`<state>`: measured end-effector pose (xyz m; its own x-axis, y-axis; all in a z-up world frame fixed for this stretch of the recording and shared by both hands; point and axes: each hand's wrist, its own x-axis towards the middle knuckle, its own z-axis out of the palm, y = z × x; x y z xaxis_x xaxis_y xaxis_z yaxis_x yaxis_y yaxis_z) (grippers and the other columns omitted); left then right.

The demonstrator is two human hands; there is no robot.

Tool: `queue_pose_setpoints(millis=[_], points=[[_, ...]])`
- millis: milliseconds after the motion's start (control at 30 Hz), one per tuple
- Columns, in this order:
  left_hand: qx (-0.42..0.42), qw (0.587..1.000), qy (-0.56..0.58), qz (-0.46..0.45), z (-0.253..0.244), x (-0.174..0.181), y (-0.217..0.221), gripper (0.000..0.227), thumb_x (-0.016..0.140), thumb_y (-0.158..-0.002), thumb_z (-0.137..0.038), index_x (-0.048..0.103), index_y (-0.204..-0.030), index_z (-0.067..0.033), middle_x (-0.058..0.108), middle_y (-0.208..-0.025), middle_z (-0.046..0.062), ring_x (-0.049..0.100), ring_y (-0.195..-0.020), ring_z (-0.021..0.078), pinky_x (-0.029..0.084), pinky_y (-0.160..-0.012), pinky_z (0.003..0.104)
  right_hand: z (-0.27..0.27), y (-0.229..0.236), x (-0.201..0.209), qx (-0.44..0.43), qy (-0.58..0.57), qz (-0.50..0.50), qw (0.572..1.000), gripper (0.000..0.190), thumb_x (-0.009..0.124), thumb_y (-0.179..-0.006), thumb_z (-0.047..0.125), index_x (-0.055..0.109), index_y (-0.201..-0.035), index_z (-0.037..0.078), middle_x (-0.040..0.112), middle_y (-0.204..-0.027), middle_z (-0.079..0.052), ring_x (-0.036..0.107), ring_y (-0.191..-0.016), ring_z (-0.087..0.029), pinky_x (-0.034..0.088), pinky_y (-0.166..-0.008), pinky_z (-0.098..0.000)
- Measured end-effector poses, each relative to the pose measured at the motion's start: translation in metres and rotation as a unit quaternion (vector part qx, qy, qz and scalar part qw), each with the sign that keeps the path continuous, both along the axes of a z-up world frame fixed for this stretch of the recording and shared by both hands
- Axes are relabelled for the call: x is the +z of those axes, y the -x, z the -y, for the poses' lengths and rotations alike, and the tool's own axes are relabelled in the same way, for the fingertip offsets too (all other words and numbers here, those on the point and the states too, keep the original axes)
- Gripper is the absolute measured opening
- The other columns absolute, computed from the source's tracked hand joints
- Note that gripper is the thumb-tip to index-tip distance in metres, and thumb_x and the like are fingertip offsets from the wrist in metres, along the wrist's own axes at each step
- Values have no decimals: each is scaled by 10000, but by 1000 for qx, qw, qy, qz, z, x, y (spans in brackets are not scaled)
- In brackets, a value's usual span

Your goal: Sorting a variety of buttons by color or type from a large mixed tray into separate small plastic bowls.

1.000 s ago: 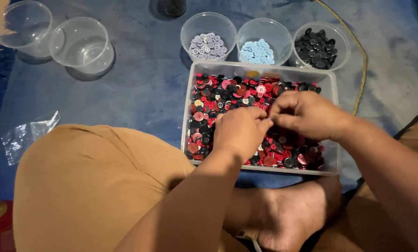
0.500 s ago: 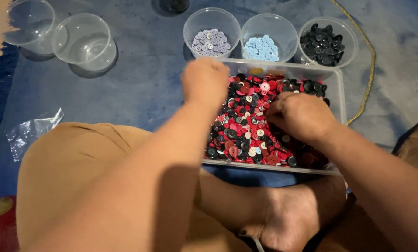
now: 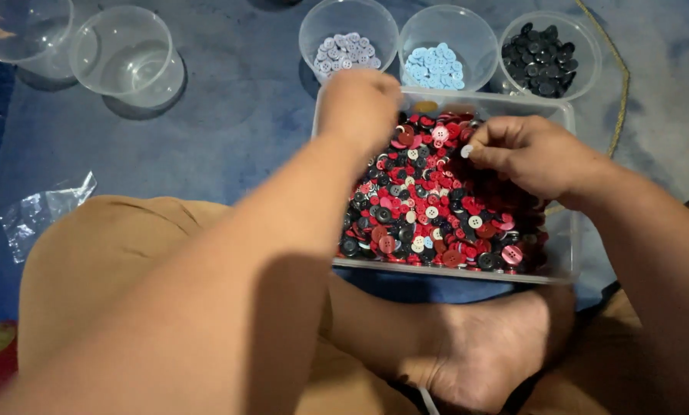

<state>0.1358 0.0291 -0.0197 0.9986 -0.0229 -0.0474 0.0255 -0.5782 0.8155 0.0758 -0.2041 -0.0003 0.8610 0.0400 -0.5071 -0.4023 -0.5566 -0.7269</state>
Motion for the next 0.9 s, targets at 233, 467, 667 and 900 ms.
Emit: queue_pose_setpoints(millis=[233, 467, 667, 900], points=[[-86, 979, 90, -161, 28, 5, 50, 133, 742, -830, -210, 804, -821, -92, 720, -688, 10, 625, -585, 135, 552, -603, 290, -25, 9, 21, 41, -20, 11, 999, 140, 622, -1021, 76, 733, -955, 24, 640, -721, -65, 481, -536, -144, 356, -457, -280], [-208, 952, -193, -117, 20, 13, 72, 247, 613, -849, -228, 821, -947, -319, 787, -1001, 45, 723, -1085, 339, 590, -942, 493, -19, 18, -8, 263, 287, 105, 915, 204, 829, -753, 396, 841, -948, 338, 791, -1005, 29, 750, -1001, -281, 599, -894, -442], [-289, 901, -312, -88, 19, 0, 99, 300, 500, -885, -105, 781, -983, -66, 773, -953, 136, 733, -1012, 375, 537, -895, 541, 11, 36, -32, 359, 337, 256, 832, 181, 811, -743, 432, 821, -918, 387, 706, -1008, 87, 729, -963, -226, 614, -838, -396], [-297, 893, -335, -46, 22, 15, 102, 305, 513, -896, -95, 779, -1038, -43, 768, -1022, 143, 715, -1072, 378, 525, -901, 545, -5, 48, -8, 302, 318, 274, 856, 168, 808, -751, 432, 821, -882, 329, 710, -1017, 46, 725, -994, -252, 599, -840, -413]])
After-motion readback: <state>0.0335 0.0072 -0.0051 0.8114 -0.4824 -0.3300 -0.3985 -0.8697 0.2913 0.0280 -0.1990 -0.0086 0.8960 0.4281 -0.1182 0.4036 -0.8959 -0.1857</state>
